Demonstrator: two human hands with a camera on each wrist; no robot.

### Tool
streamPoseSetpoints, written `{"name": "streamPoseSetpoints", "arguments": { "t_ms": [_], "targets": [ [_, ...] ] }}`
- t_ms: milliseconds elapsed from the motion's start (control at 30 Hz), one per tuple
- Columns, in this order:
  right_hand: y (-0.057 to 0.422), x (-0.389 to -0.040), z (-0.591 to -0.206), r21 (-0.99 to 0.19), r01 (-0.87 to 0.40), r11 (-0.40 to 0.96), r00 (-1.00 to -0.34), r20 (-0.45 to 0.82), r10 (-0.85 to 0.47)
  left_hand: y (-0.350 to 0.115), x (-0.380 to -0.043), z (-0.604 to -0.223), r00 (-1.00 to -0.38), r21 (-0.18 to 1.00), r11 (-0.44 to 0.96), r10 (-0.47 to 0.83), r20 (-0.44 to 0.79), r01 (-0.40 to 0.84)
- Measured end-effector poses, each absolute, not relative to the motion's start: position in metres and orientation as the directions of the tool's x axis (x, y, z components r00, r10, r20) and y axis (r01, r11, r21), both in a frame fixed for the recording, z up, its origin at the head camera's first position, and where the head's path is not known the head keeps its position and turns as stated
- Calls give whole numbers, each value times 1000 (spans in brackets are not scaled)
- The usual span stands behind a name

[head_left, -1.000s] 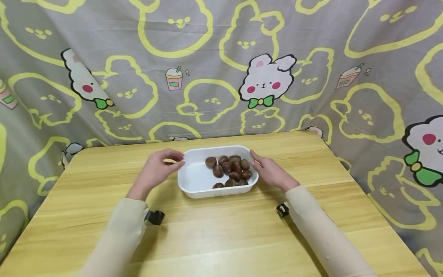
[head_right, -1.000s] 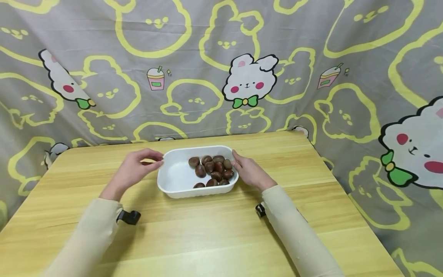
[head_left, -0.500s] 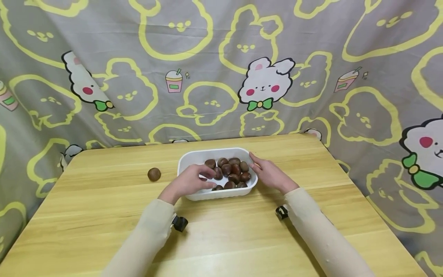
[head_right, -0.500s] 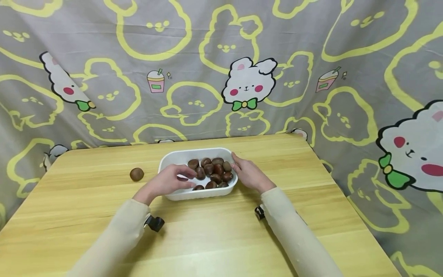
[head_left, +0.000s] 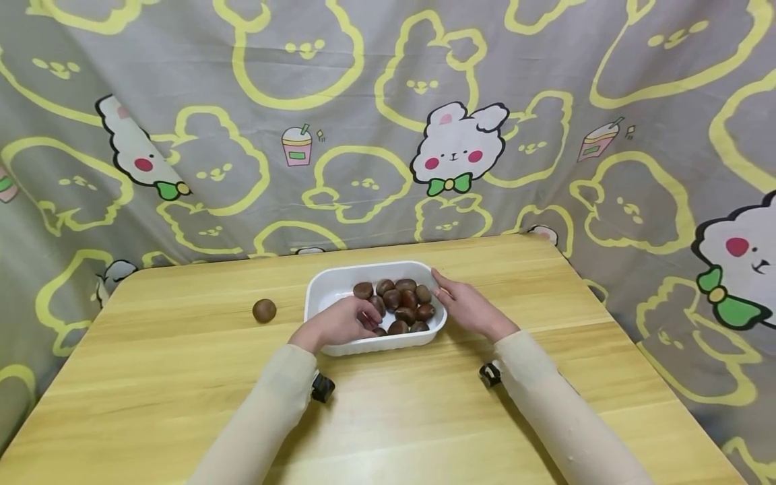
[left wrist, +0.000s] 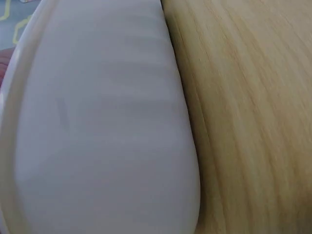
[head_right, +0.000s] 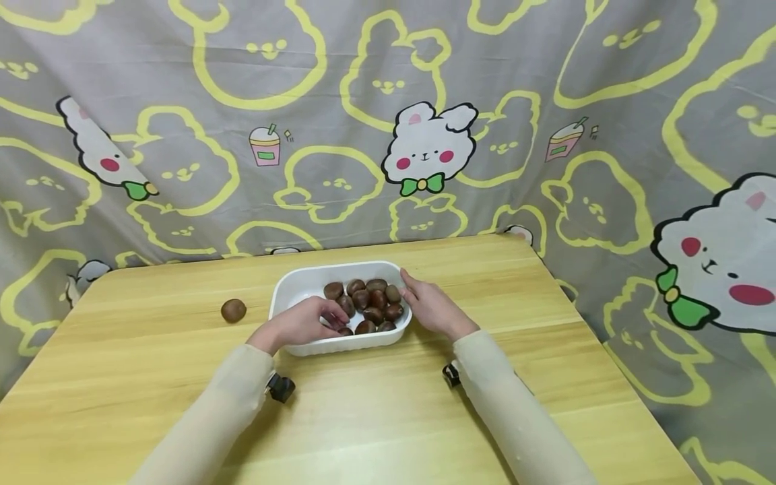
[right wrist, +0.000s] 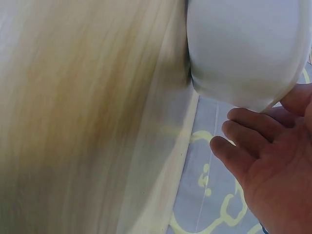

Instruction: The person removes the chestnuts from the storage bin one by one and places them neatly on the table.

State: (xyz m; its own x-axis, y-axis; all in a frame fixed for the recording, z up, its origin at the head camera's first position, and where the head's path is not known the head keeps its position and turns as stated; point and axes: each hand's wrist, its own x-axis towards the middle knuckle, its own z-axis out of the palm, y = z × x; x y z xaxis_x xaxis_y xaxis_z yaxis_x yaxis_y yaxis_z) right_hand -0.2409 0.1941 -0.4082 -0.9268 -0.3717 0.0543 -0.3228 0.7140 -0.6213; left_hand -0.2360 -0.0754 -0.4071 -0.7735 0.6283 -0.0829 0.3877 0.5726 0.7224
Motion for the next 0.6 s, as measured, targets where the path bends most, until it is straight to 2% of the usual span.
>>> {"name": "streamPoseSetpoints", "arguments": {
  "t_ms": [333,600],
  "targets": [
    [193,-239,-408,-626,-321,711,-926,50,-374,-77,-236,-410,-755,702,580,649,-92,413],
    [192,-240,-407,-626,-322,710,-926,53,-373,-77,-237,-411,-783,714,587,616,-87,383]
  ]
}}
